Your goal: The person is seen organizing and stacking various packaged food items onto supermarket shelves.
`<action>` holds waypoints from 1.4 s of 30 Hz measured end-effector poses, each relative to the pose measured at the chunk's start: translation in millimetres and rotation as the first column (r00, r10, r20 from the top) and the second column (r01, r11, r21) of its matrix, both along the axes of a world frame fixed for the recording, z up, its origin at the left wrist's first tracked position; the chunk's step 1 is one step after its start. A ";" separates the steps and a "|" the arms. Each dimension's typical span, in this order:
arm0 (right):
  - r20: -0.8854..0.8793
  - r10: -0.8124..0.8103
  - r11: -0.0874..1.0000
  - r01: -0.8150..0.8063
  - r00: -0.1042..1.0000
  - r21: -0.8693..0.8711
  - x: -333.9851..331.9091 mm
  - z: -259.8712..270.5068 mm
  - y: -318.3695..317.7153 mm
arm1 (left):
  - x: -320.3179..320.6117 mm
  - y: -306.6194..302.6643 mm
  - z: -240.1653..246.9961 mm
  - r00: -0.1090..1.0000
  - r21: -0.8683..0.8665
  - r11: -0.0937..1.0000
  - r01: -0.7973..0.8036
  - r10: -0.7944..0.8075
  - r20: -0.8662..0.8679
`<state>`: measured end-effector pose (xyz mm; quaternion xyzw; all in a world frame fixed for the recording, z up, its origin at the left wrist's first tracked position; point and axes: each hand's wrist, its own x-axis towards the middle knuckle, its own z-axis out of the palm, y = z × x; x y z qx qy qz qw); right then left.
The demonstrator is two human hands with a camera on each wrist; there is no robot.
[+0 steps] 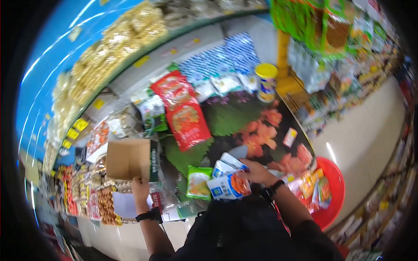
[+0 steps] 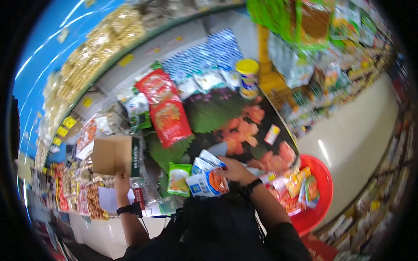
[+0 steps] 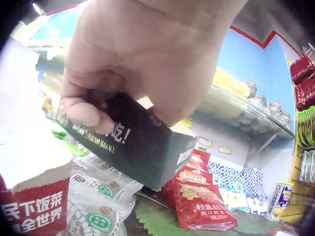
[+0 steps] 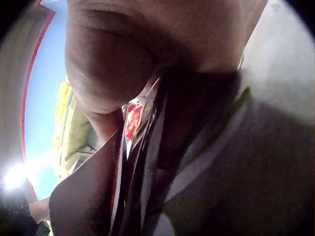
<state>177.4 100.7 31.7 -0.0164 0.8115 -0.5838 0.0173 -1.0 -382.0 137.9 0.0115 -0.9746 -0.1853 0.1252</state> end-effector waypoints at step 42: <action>0.668 -0.735 0.465 0.805 0.119 0.369 348.1 -241.3 16.2 | 25.4 234.3 -79.2 0.407 0.094 0.584 0.807 -0.664 0.627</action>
